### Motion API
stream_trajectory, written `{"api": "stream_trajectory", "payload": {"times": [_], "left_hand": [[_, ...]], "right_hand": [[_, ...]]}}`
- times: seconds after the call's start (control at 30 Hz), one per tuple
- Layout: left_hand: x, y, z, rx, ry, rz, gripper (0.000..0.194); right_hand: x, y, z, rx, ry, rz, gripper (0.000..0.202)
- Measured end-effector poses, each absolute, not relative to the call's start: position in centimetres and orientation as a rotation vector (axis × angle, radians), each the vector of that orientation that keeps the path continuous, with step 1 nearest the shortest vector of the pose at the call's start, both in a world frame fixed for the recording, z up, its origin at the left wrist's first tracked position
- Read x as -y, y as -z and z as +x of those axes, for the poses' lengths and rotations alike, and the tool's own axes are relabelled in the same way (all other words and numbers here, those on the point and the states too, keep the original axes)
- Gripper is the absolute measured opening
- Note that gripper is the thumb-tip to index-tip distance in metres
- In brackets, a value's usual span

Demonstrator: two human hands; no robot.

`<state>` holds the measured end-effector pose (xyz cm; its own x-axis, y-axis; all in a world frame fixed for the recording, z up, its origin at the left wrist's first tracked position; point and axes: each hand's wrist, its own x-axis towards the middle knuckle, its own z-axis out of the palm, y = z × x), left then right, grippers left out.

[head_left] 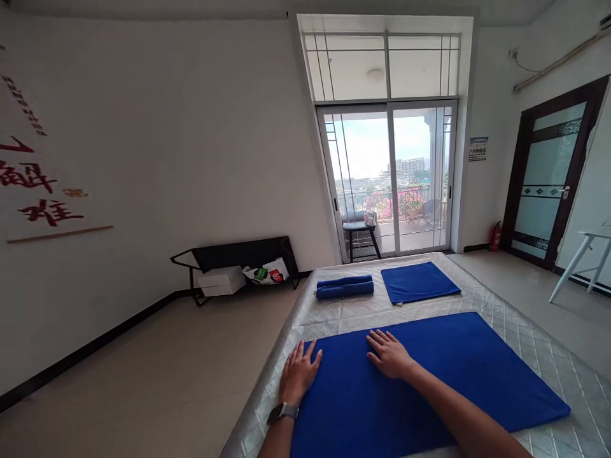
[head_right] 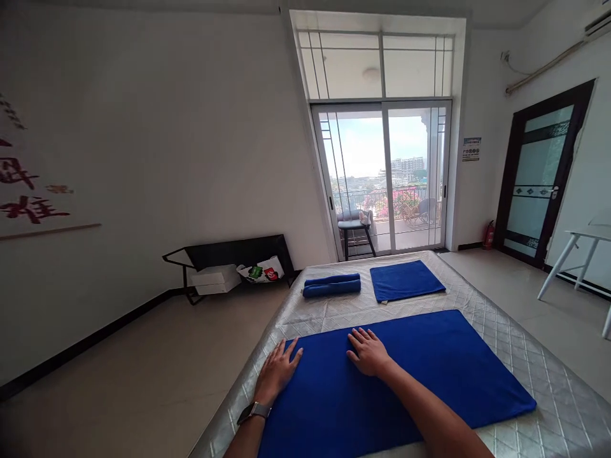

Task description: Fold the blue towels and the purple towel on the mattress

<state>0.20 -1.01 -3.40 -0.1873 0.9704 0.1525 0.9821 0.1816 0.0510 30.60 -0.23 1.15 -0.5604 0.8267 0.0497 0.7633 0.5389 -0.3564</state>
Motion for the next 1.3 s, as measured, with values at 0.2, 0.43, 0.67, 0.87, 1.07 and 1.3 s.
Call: {"api": "stream_trajectory", "payload": {"times": [0.2, 0.43, 0.67, 0.87, 1.07, 1.3], "left_hand": [[1.1, 3.5, 0.3, 2.367, 0.196, -1.921, 0.06], [0.9, 3.3, 0.3, 2.364, 0.249, -1.935, 0.059], [0.8, 3.2, 0.4, 2.37, 0.266, -1.924, 0.058], [1.1, 3.0, 0.8, 2.397, 0.21, -1.903, 0.059], [1.0, 3.1, 0.8, 2.366, 0.187, -1.919, 0.059], [0.6, 3.8, 0.4, 2.381, 0.201, -1.906, 0.06]], "right_hand": [[-1.2, -1.6, 39.3, 2.472, -0.382, -1.671, 0.068], [-2.6, -0.5, 53.4, 2.143, -0.196, -2.093, 0.066], [-2.5, -0.5, 56.9, 1.995, -0.147, -2.276, 0.067], [-2.3, -2.1, 55.7, 1.899, -0.14, -2.379, 0.065], [-1.6, -2.6, 45.6, 2.122, -0.063, -2.037, 0.063], [0.7, -0.6, 32.5, 2.515, -0.389, -1.483, 0.07]]}}
